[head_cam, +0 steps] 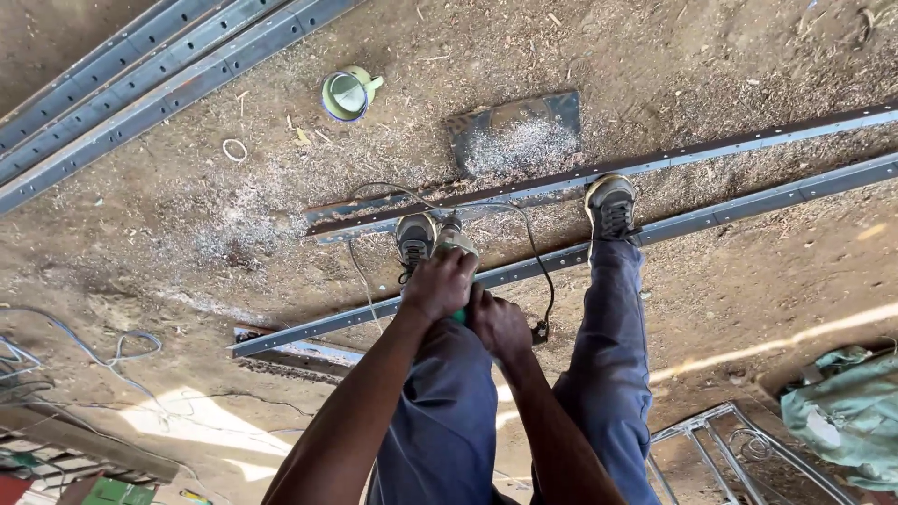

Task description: Using a handheld power drill to create holes in long metal bars laid out on the ground.

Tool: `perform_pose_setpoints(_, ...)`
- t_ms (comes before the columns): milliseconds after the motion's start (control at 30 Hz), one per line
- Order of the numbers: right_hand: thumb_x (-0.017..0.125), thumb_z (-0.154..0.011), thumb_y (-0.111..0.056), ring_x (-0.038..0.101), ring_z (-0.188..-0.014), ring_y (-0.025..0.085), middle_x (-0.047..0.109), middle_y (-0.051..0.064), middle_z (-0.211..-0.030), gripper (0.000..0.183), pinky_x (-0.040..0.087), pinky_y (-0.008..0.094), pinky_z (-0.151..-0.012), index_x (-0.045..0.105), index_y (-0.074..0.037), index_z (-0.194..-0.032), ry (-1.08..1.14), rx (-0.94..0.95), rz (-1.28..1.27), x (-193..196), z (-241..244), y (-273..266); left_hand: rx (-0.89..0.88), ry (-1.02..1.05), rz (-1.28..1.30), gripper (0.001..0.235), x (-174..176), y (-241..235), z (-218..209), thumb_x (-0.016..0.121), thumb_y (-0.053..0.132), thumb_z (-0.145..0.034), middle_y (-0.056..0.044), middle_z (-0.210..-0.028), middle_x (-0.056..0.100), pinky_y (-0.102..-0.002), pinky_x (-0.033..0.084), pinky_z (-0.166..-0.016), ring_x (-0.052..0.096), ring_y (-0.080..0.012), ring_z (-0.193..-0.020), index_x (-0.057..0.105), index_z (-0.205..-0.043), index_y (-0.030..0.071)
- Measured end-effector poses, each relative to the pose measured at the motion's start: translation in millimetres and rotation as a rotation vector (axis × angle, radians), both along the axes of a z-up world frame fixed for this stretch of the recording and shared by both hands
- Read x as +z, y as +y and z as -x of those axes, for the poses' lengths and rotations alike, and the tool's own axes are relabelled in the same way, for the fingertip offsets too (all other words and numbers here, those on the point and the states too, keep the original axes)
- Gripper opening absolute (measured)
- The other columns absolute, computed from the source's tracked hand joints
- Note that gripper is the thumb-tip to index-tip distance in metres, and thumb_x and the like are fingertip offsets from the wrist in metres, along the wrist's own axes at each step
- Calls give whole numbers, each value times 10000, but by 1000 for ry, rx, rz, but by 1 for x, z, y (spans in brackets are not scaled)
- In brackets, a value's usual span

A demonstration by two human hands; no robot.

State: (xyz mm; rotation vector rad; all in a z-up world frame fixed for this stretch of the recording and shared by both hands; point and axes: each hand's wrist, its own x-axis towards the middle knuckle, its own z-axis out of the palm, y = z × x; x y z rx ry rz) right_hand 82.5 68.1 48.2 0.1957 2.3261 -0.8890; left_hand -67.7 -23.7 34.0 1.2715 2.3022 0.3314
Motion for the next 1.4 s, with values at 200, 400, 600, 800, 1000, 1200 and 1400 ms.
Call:
perform_pose_setpoints(200, 446, -870, -206, 750, -745, 397, 663, 162, -866, 508, 610, 536, -601, 445, 71, -1296, -40, -29, 8, -5, 3, -3, -35, -79, 11, 149, -19, -5, 0, 553, 288, -854, -83, -870, 613, -504, 603, -515, 694, -363, -751, 603, -960, 195)
perform_pose_setpoints(400, 438, -878, -240, 743, -701, 407, 651, 156, -814, 447, 604, 550, -587, 461, 57, -1211, -52, -45, 64, -3, 6, -1, -53, -161, 13, 115, -19, -9, 6, 544, 266, -860, -93, -873, 617, -516, 611, -548, 704, -391, -732, 585, -935, 188)
perform_pose_setpoints(600, 429, -892, -217, 739, -623, 382, 653, 114, -748, 311, 602, 512, -546, 523, 7, -1086, 39, -16, 24, 19, 37, 11, -15, -145, 39, 72, -13, -9, 18, 543, 253, -854, -27, -854, 583, -493, 607, -554, 705, -346, -716, 555, -924, 238)
perform_pose_setpoints(800, 435, -847, -172, 748, -643, 378, 699, 184, -810, 447, 592, 494, -500, 583, 137, -1134, 174, 12, -51, 3, 34, -2, 67, -216, 57, 47, -26, -31, 15, 564, 224, -871, -30, -835, 577, -517, 600, -559, 704, -368, -682, 538, -889, 258)
perform_pose_setpoints(1000, 409, -856, -181, 755, -669, 360, 706, 197, -831, 523, 599, 470, -508, 574, 184, -1191, 242, -44, -57, 4, 31, -7, 76, -170, 55, 37, -30, -32, 9, 579, 255, -868, -11, -845, 591, -477, 614, -583, 704, -332, -655, 554, -884, 277)
perform_pose_setpoints(1200, 406, -828, -208, 751, -668, 359, 678, 193, -807, 571, 600, 479, -496, 558, 195, -1203, 175, -93, -20, 0, 21, -19, 14, -177, 62, 45, -20, -27, 14, 567, 241, -867, -4, -820, 579, -461, 608, -583, 714, -312, -684, 559, -883, 282)
perform_pose_setpoints(1400, 444, -827, -232, 754, -667, 343, 681, 161, -787, 541, 602, 473, -503, 600, 158, -1168, 151, -155, -25, 6, 21, -18, -53, -221, 38, 59, -9, -13, 22, 563, 211, -873, 1, -796, 576, -464, 602, -551, 705, -319, -676, 562, -883, 269)
